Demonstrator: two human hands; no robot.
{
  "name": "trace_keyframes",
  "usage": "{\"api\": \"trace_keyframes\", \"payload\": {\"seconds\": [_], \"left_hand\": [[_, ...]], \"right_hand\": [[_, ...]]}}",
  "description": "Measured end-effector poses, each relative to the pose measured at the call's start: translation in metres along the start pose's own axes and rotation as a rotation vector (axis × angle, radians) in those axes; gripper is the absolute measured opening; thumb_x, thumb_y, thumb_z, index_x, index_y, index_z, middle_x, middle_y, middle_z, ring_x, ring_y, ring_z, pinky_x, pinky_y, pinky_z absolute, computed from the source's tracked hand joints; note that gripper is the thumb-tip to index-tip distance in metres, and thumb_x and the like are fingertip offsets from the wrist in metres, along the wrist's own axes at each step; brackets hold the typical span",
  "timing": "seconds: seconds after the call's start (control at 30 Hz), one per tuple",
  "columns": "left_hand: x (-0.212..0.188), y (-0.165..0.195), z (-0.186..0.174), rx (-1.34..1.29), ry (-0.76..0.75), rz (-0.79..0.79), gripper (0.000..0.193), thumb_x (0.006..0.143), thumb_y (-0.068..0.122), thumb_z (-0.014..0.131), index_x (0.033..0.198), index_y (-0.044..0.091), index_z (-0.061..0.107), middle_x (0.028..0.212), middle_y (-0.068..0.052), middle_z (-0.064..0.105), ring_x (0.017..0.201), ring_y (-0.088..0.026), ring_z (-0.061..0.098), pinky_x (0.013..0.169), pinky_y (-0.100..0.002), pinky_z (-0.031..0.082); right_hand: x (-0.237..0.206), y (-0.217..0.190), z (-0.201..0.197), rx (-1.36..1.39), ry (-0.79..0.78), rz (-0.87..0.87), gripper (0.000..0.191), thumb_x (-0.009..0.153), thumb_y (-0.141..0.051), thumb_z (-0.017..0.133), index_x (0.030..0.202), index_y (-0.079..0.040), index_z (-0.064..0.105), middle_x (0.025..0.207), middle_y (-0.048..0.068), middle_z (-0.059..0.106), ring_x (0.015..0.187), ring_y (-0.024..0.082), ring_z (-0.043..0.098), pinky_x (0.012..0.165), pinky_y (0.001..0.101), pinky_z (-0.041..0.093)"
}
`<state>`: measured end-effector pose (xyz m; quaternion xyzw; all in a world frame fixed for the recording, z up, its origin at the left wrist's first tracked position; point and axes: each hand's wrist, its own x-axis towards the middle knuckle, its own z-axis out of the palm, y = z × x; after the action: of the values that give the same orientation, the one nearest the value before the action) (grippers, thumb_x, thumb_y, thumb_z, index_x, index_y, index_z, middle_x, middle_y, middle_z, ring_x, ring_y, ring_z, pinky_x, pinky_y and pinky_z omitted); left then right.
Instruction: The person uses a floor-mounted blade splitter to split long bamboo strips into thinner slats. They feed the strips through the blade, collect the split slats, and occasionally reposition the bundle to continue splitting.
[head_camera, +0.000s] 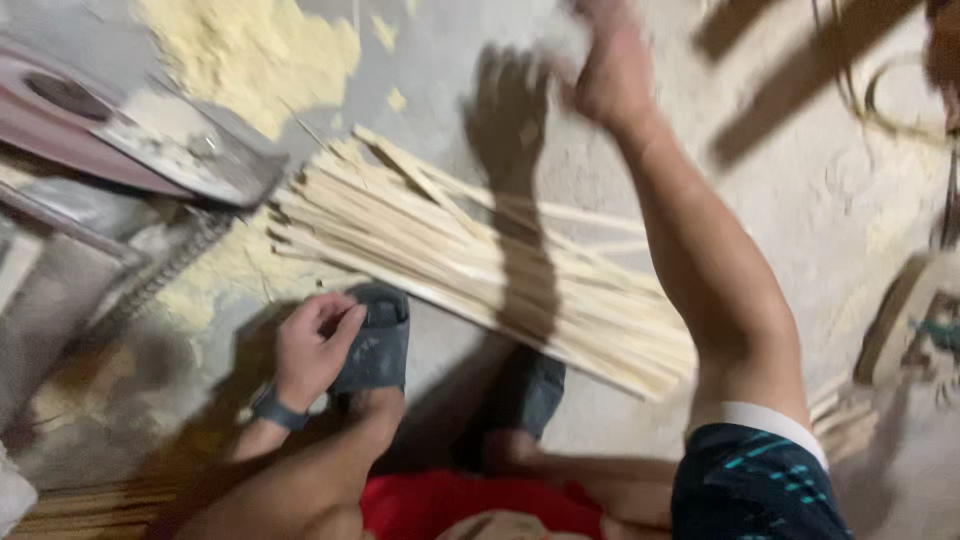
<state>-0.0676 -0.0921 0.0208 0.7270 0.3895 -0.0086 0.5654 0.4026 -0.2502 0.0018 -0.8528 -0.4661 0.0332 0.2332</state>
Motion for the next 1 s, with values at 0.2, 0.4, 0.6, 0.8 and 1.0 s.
{"api": "trace_keyframes", "payload": {"seconds": [0.2,0.4,0.6,0.8,1.0], "left_hand": [[0.03,0.052,0.058,0.531,-0.401,0.768,0.102,0.07,0.045,0.088,0.151,0.007,0.04,0.153,-0.016,0.045,0.145,-0.035,0.037,0.121,-0.05,0.033],[0.095,0.116,0.147,1.08,-0.754,0.815,0.166,0.041,0.073,0.092,0.159,-0.001,0.002,0.167,-0.026,0.008,0.155,-0.043,0.003,0.126,-0.055,0.008],[0.067,0.097,0.171,1.387,-0.824,0.762,0.176,0.034,0.07,0.099,0.158,-0.006,0.0,0.161,-0.035,0.012,0.151,-0.048,0.01,0.124,-0.056,0.012],[0.068,0.063,0.181,1.324,-0.743,0.835,0.088,0.062,0.027,0.092,0.132,-0.003,0.048,0.127,-0.022,0.061,0.122,-0.039,0.059,0.106,-0.049,0.048],[0.068,0.062,0.181,1.286,-0.777,0.784,0.06,0.065,0.018,0.086,0.112,-0.001,0.055,0.104,-0.022,0.068,0.098,-0.039,0.069,0.085,-0.047,0.057]], "right_hand": [[-0.246,-0.106,-0.008,0.229,-0.477,0.058,0.039,0.089,-0.04,0.069,0.114,-0.01,0.076,0.099,0.02,0.07,0.087,0.038,0.066,0.076,0.048,0.055],[-0.352,-0.221,0.039,0.631,-0.666,0.771,0.041,0.095,-0.039,0.067,0.104,0.0,0.076,0.095,0.016,0.076,0.088,0.029,0.071,0.079,0.0395,0.054],[-0.349,-0.229,0.119,2.009,0.697,1.37,0.027,0.094,-0.026,0.065,0.103,-0.003,0.056,0.08,0.015,0.057,0.066,0.028,0.054,0.064,0.0447,0.044],[-0.314,-0.206,0.091,2.047,1.037,1.511,0.047,0.083,-0.026,0.071,0.121,-0.003,0.055,0.123,0.016,0.051,0.119,0.034,0.053,0.109,0.0531,0.042],[-0.319,-0.219,0.085,2.095,1.075,1.381,0.073,0.071,-0.03,0.083,0.132,-0.004,0.052,0.13,0.014,0.052,0.121,0.034,0.053,0.108,0.0526,0.041]]}}
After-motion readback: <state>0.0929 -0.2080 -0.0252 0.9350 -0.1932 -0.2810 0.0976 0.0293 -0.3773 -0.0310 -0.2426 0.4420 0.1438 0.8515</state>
